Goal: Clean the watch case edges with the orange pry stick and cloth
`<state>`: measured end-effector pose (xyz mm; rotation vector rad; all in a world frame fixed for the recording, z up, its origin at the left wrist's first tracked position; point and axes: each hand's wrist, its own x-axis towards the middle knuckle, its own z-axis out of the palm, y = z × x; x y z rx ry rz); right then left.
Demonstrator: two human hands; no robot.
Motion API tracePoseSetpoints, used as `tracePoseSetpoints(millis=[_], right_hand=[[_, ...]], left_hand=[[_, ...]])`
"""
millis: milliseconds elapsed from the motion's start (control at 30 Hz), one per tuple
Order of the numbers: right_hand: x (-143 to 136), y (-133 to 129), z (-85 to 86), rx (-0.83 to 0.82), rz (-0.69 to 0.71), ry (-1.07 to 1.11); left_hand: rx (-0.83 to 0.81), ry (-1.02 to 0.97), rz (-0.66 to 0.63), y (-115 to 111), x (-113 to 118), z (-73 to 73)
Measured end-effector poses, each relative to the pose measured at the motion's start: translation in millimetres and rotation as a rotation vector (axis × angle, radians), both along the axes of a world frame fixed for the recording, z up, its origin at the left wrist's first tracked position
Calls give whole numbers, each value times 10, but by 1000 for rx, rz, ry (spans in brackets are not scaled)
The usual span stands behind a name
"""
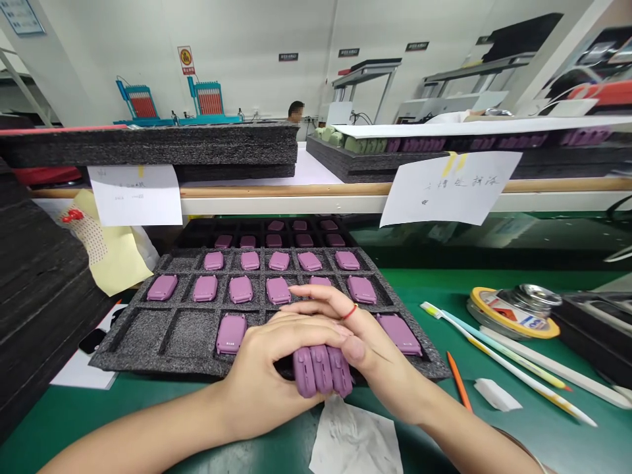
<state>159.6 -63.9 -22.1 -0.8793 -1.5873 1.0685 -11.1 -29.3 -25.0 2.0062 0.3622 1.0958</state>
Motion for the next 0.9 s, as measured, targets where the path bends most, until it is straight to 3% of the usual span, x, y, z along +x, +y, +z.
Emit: tracePoseSetpoints(millis=[267, 433, 533, 667, 900], right_hand=[[-25, -14, 19, -29, -20, -44], [-55, -51, -14, -111, -54, -73], [-88, -67, -24, -58, -99, -31], [-95, -71, -15, 140, -165, -44], [-70, -41, -87, 415, -205, -170]], left_hand=[[120, -128, 22, 27, 48, -28], [86, -63, 74, 11, 6, -39], [7, 37, 86, -14, -41, -63], [-217, 84, 20, -23, -76, -88], [-870, -37, -259, 32, -51, 47]])
